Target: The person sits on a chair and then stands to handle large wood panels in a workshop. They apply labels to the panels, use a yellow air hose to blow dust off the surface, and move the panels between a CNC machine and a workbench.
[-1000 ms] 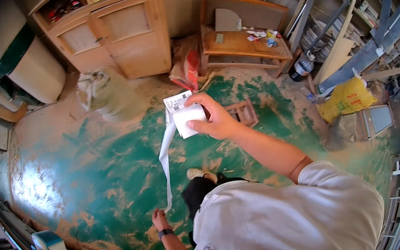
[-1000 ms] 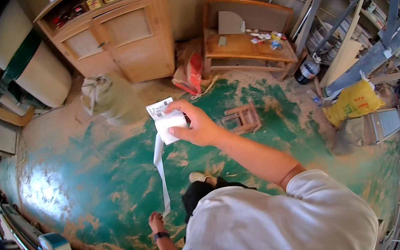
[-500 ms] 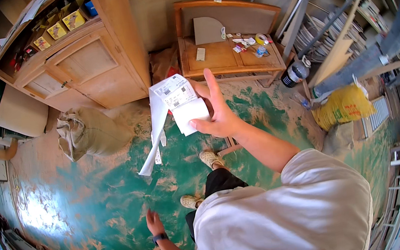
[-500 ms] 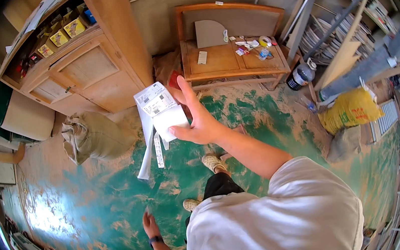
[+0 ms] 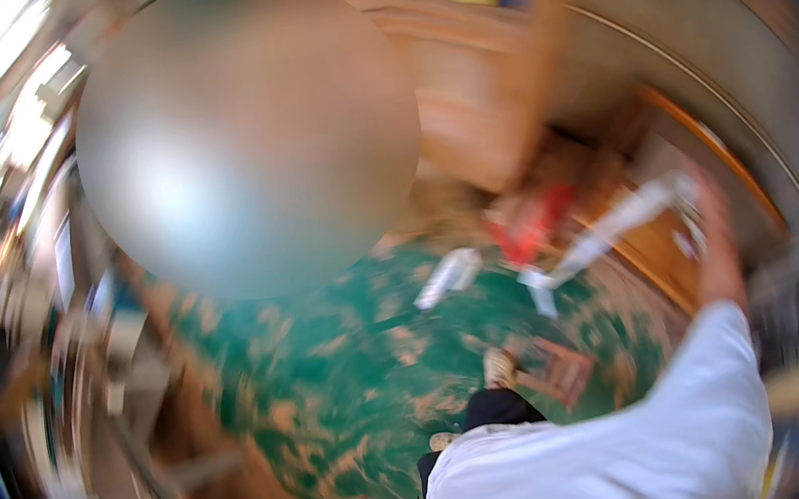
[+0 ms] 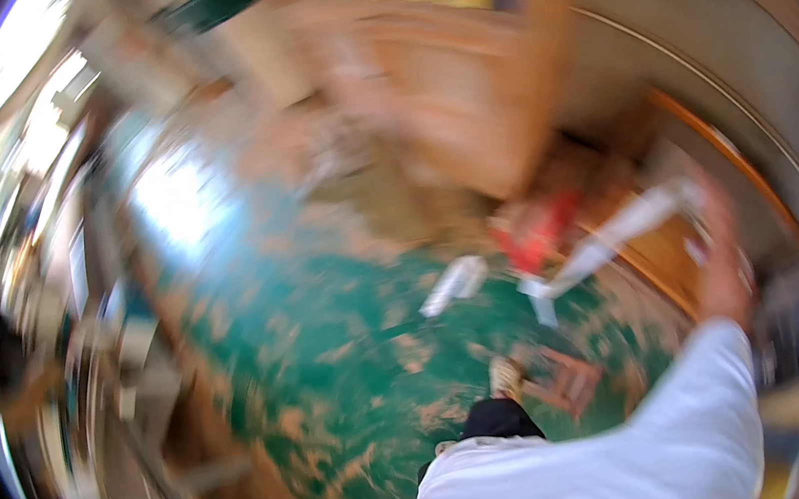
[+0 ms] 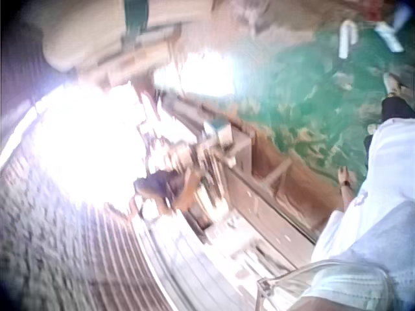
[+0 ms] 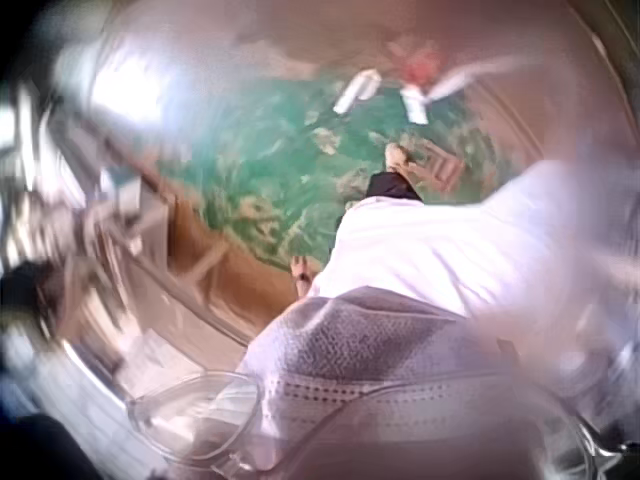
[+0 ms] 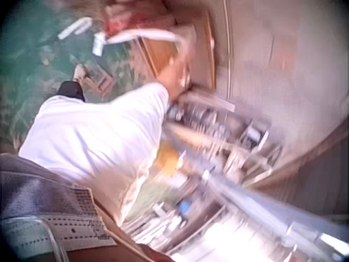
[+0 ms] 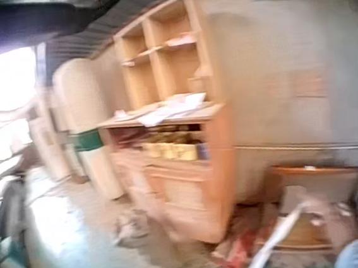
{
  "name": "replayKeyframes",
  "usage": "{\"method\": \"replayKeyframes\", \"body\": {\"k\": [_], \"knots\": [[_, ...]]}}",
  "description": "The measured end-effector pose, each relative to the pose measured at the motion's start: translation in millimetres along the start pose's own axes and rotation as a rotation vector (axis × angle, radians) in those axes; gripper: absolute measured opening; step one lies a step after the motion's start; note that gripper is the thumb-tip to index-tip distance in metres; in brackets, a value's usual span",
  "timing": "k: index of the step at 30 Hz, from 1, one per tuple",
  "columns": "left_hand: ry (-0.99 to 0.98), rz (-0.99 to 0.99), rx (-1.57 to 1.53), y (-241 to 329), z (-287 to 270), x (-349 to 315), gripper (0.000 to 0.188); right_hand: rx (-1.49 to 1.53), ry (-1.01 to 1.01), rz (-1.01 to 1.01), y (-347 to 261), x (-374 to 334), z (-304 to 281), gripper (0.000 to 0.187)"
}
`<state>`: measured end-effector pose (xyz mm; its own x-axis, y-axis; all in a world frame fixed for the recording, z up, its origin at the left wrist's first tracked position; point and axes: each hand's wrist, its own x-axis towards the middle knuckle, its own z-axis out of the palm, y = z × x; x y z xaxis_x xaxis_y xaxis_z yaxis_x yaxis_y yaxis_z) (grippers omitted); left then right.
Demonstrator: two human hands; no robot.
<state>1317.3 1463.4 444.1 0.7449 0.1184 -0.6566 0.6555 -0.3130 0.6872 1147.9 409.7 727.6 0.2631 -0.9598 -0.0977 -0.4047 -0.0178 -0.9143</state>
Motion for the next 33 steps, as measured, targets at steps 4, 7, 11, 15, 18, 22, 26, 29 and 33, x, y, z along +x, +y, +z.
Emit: {"method": "replayKeyframes", "body": {"k": [4, 7, 11, 15, 18, 22, 26, 29, 33], "knots": [[0.037, 0.071, 0.446, -4.8, 24.8, -47.0, 0.041, -1.040, -0.061, -0.465, 118.4, 49.0, 37.6, 0.057], [0.099, -0.010, 0.305, -57.7, 52.4, -116.2, 0.047, -1.258, -0.345, -0.999, 180.9, 71.3, 196.0, 0.034], [0.243, -0.016, 0.338, -48.0, 19.9, -181.6, 0.048, -0.377, -1.309, -0.009, 276.5, -252.3, 425.9, 0.053], [0.442, -0.098, 0.201, -169.0, -9.8, -236.7, 0.049, -0.499, -1.706, -0.702, 204.5, -587.6, 562.0, 0.057], [0.611, -0.319, -0.103, -249.5, -40.1, -297.2, 0.048, -0.193, -2.006, -1.006, 107.0, -811.9, 577.5, 0.053], [0.783, -0.783, -0.218, -373.1, -49.7, -362.8, 0.043, -0.355, -2.271, -1.009, 56.8, -981.7, 567.1, 0.052], [0.996, -0.809, -0.471, -410.5, -95.1, -406.2, 0.039, -0.744, -2.305, -1.207, 91.1, -1050.5, 580.7, 0.052], [1.137, -0.746, -0.659, -456.6, -113.4, -403.5, 0.037, -1.179, -2.276, -1.562, 134.2, -1066.9, 606.3, 0.059], [1.094, -0.736, -0.770, -505.5, -154.6, -372.7, 0.039, -1.610, -2.099, -1.634, 176.5, -1075.8, 646.4, 0.062]]}}
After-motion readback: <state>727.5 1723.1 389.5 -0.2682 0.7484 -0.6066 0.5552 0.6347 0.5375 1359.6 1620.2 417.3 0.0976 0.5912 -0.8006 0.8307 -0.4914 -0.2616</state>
